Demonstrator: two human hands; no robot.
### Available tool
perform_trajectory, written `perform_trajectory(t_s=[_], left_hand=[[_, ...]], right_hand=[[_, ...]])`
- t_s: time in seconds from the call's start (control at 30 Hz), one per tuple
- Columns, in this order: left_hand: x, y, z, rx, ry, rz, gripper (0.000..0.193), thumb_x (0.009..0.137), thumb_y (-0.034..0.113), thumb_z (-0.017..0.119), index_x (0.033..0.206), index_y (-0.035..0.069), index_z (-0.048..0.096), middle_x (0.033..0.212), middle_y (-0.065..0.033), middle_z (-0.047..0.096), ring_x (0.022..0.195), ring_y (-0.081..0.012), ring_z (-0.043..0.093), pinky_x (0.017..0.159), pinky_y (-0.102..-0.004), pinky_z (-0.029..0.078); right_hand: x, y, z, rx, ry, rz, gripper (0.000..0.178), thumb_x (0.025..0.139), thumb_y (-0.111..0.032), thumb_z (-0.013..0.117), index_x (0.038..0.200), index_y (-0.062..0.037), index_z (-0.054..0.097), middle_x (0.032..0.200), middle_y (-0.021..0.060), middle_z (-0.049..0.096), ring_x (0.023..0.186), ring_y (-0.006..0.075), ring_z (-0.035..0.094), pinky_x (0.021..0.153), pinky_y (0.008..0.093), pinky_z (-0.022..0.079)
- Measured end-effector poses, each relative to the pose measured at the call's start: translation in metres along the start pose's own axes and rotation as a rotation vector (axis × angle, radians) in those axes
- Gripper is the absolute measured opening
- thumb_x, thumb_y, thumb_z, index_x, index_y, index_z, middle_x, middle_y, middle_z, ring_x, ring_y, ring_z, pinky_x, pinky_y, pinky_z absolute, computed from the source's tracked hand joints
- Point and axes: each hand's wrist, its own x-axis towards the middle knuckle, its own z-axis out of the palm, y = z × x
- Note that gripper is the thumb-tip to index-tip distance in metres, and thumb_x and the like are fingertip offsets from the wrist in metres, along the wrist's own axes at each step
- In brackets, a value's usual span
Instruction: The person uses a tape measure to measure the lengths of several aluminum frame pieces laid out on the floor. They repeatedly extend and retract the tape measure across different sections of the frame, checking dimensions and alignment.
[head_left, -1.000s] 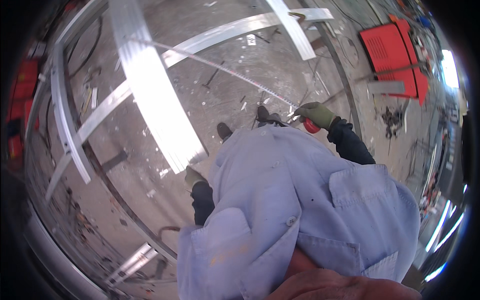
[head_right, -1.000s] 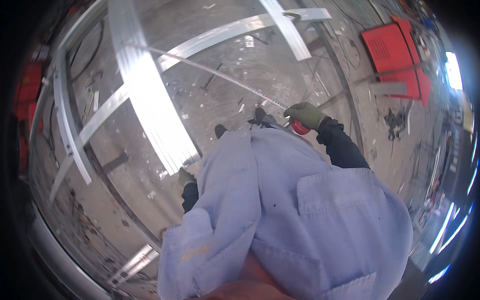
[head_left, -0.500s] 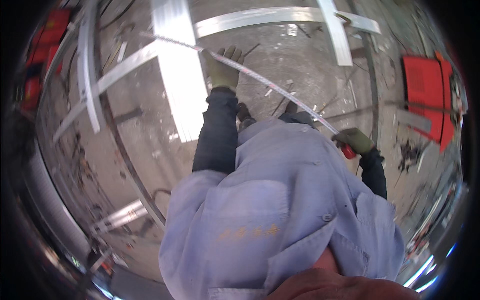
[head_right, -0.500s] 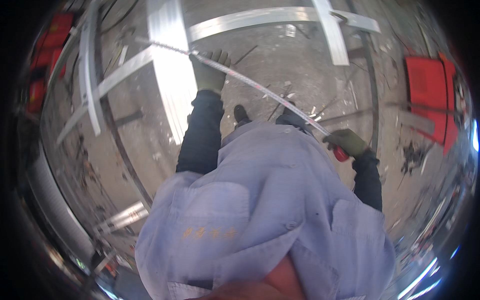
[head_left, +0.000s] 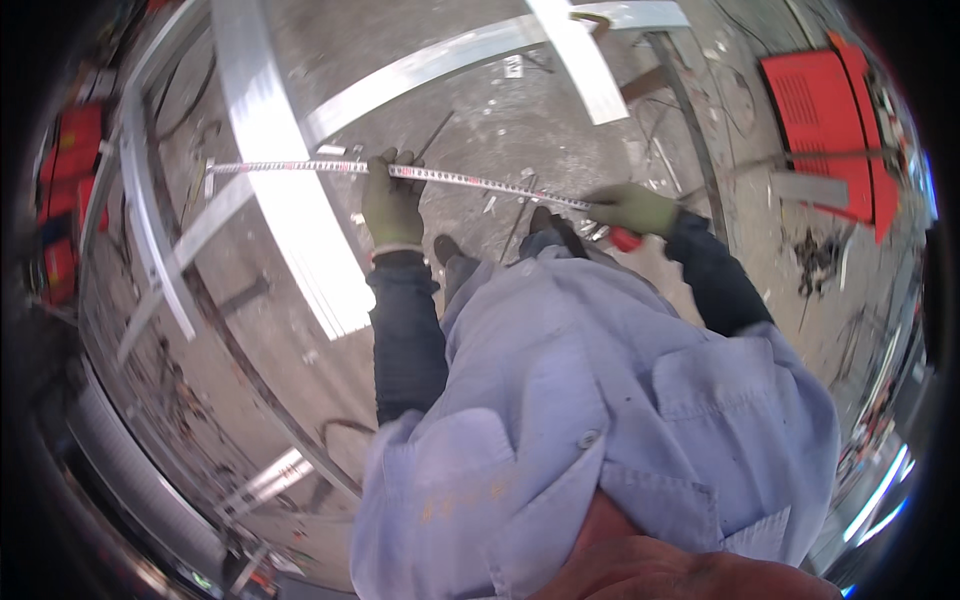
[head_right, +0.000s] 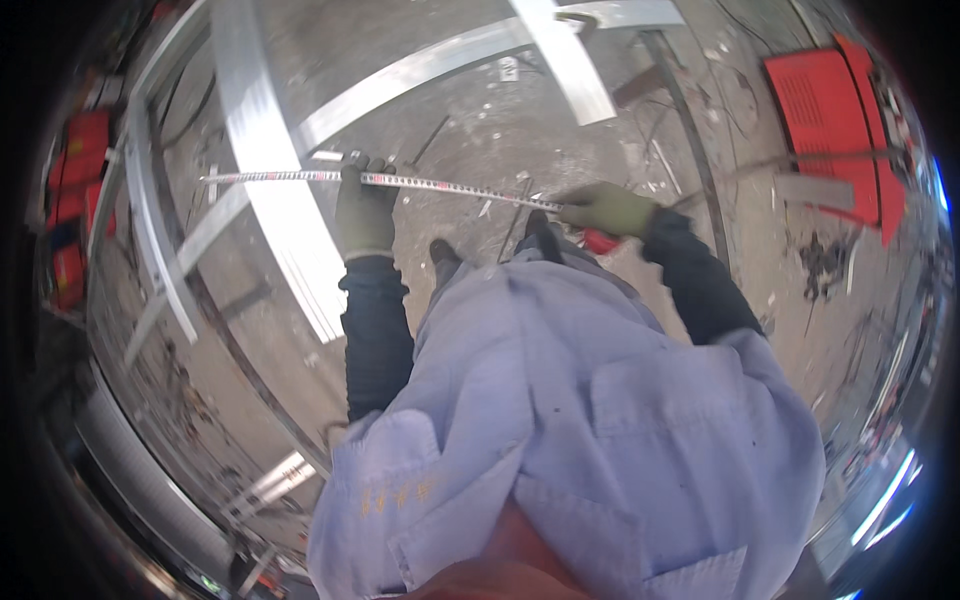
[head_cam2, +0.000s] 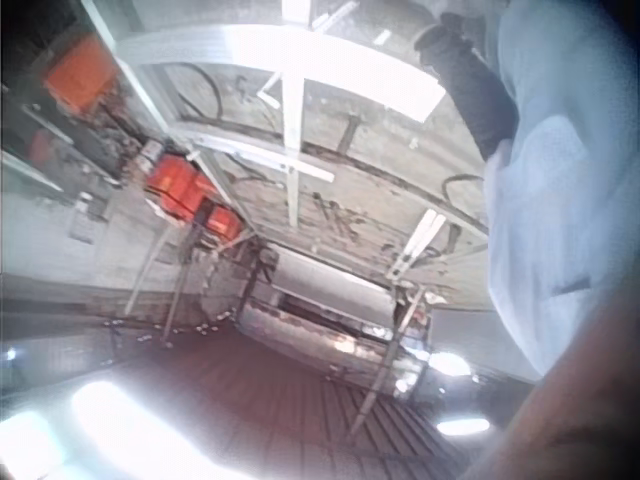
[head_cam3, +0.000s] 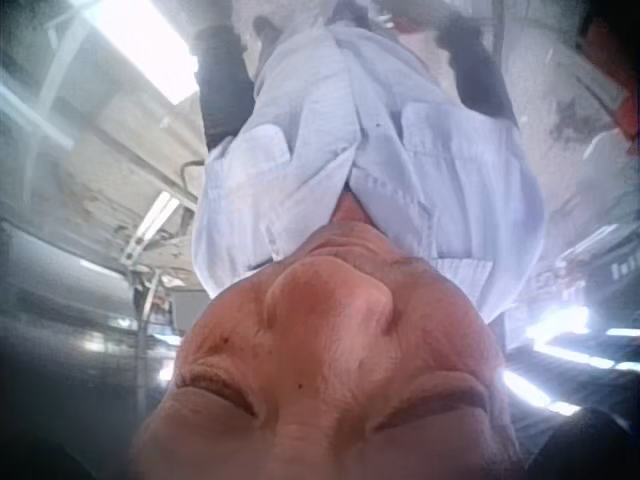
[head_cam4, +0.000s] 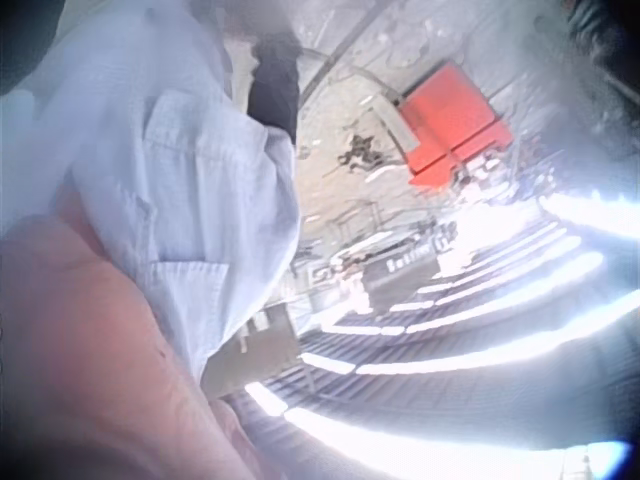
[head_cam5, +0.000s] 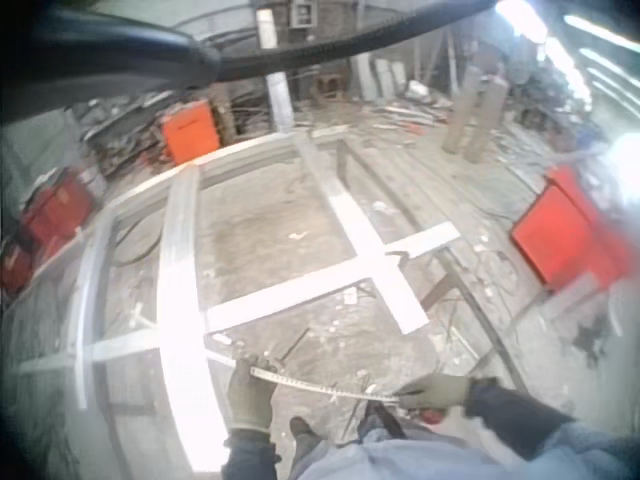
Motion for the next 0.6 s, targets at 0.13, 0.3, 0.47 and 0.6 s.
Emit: perform_trajectory(t_s=[0.13, 0.3, 0.47, 0.6], left_hand=[[-0.025, -0.029, 0.073, 0.344, -0.27, -0.058, 0.052, 0.112, 0.042, 0.055, 0.145, 0.003, 0.055, 0.13, -0.0154, 0.067, 0.12, -0.0282, 0.066, 0.101, -0.043, 0.057], [-0.056, -0.071, 0.073, 0.387, -0.413, -0.287, 0.052, 0.112, 0.045, 0.056, 0.151, 0.011, 0.053, 0.131, -0.0045, 0.062, 0.115, -0.0159, 0.062, 0.096, -0.0347, 0.056], [-0.051, -0.076, 0.032, 0.324, -0.53, -0.485, 0.061, 0.108, 0.049, 0.064, 0.153, 0.008, 0.052, 0.127, -0.0063, 0.065, 0.106, -0.015, 0.065, 0.088, -0.0314, 0.057], [-0.048, -0.027, 0.002, 0.581, -0.574, -0.607, 0.05, 0.108, 0.044, 0.064, 0.138, 0.004, 0.062, 0.117, -0.0078, 0.07, 0.093, -0.015, 0.068, 0.077, -0.031, 0.057]], right_hand=[[0.056, -0.033, 0.044, 0.375, 0.096, -0.035, 0.042, 0.107, -0.036, 0.066, 0.126, -0.0006, 0.075, 0.102, 0.0068, 0.077, 0.092, 0.0136, 0.071, 0.084, 0.0304, 0.056], [0.094, -0.047, 0.116, 1.009, 0.409, -0.057, 0.039, 0.11, -0.034, 0.063, 0.131, -0.0019, 0.073, 0.106, 0.0081, 0.077, 0.095, 0.0143, 0.071, 0.085, 0.03, 0.057], [0.118, -0.044, 0.178, 1.187, 0.683, -0.079, 0.038, 0.11, -0.03, 0.064, 0.134, -0.0021, 0.07, 0.107, 0.0052, 0.076, 0.092, 0.0131, 0.069, 0.082, 0.0291, 0.057], [0.106, -0.062, 0.203, 1.189, 0.492, 0.109, 0.037, 0.11, -0.029, 0.062, 0.136, -0.0035, 0.068, 0.126, 0.0072, 0.074, 0.111, 0.0142, 0.069, 0.094, 0.0291, 0.055]])
